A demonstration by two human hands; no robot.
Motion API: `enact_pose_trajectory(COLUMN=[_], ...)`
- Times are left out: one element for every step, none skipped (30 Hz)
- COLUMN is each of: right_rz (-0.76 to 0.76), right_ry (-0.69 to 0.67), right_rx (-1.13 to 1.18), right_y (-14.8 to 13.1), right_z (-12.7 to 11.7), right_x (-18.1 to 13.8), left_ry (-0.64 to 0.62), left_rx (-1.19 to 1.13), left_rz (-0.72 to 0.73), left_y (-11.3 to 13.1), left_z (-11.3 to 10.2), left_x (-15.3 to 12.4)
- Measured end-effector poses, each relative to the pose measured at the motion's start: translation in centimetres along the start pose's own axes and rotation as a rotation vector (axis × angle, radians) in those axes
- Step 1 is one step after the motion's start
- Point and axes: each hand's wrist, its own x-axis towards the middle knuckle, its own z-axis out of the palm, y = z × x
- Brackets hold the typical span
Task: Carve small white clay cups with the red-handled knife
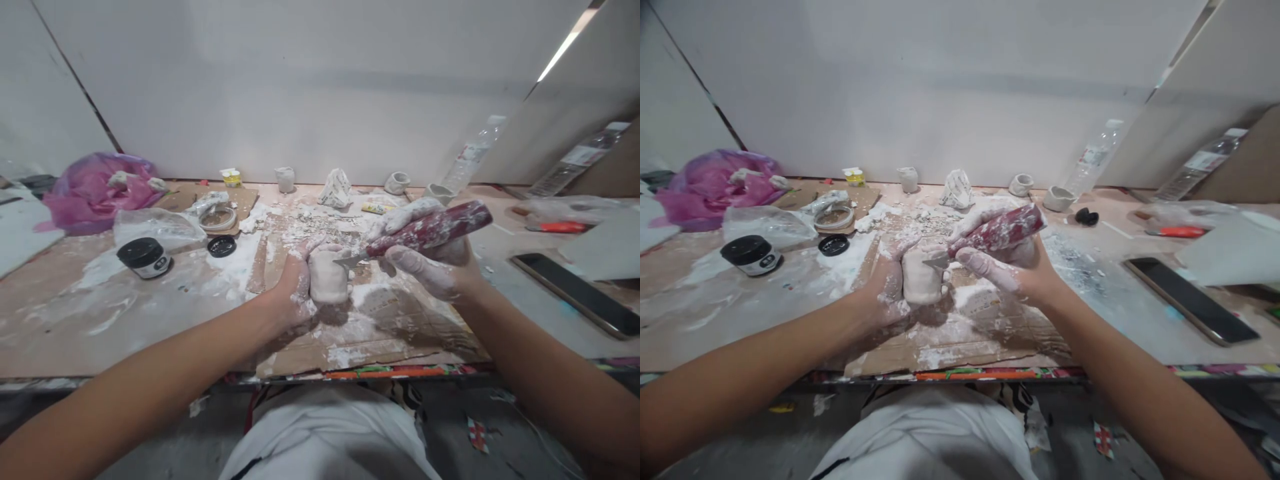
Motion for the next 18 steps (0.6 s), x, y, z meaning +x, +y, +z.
enact_pose_trajectory(right_rz=[0.009, 0.027, 0.048, 0.064, 0.078, 0.087, 0.091, 0.092, 0.096, 0.089, 0.083, 0.071, 0.058, 0.048, 0.044, 0.044, 0.046, 0.046], right_ry=[-0.019, -0.050, -0.088, -0.133, -0.165, -0.170, -0.146, -0.103, -0.047, 0.011, 0.058, 0.085, 0.090, 0.078, 0.053, 0.015, -0.020, -0.044], right_rx=[0.023, 0.026, 0.003, -0.038, -0.092, -0.141, -0.170, -0.171, -0.158, -0.137, -0.122, -0.105, -0.088, -0.069, -0.049, -0.033, -0.031, -0.037], right_y=[-0.1, -0.2, -0.4, -0.5, -0.6, -0.7, -0.8, -0.8, -0.8, -0.8, -0.7, -0.7, -0.8, -0.8, -0.9, -0.9, -1.0, -1.0], right_z=[0.0, 0.0, 0.2, 0.3, 0.5, 0.7, 0.8, 1.0, 1.0, 1.0, 1.0, 1.0, 0.9, 0.9, 0.9, 1.0, 1.1, 1.1], right_x=[-0.1, -0.2, -0.3, -0.4, -0.4, -0.5, -0.4, -0.4, -0.3, -0.2, -0.1, 0.0, 0.0, 0.0, -0.1, -0.2, -0.2, -0.3], left_ry=[-0.023, -0.055, -0.087, -0.115, -0.137, -0.150, -0.146, -0.129, -0.103, -0.076, -0.052, -0.035, -0.031, -0.043, -0.069, -0.102, -0.131, -0.146], left_rx=[-0.017, -0.030, -0.032, -0.025, -0.011, 0.007, 0.025, 0.040, 0.050, 0.057, 0.061, 0.063, 0.061, 0.057, 0.054, 0.049, 0.043, 0.035], left_rz=[-0.012, -0.027, -0.043, -0.054, -0.055, -0.049, -0.040, -0.033, -0.033, -0.037, -0.039, -0.039, -0.037, -0.032, -0.029, -0.027, -0.023, -0.013], left_y=[0.0, -0.1, -0.1, -0.2, -0.2, -0.2, -0.2, -0.2, -0.2, -0.2, -0.2, -0.2, -0.2, -0.2, -0.3, -0.3, -0.4, -0.4], left_z=[0.0, -0.1, -0.1, 0.0, 0.0, 0.0, 0.1, 0.1, 0.2, 0.2, 0.2, 0.1, 0.1, 0.0, 0.0, -0.1, -0.1, -0.1], left_x=[0.0, 0.0, 0.0, 0.0, 0.0, -0.1, -0.1, -0.2, -0.2, -0.2, -0.2, -0.2, -0.1, 0.0, 0.1, 0.2, 0.2, 0.2])
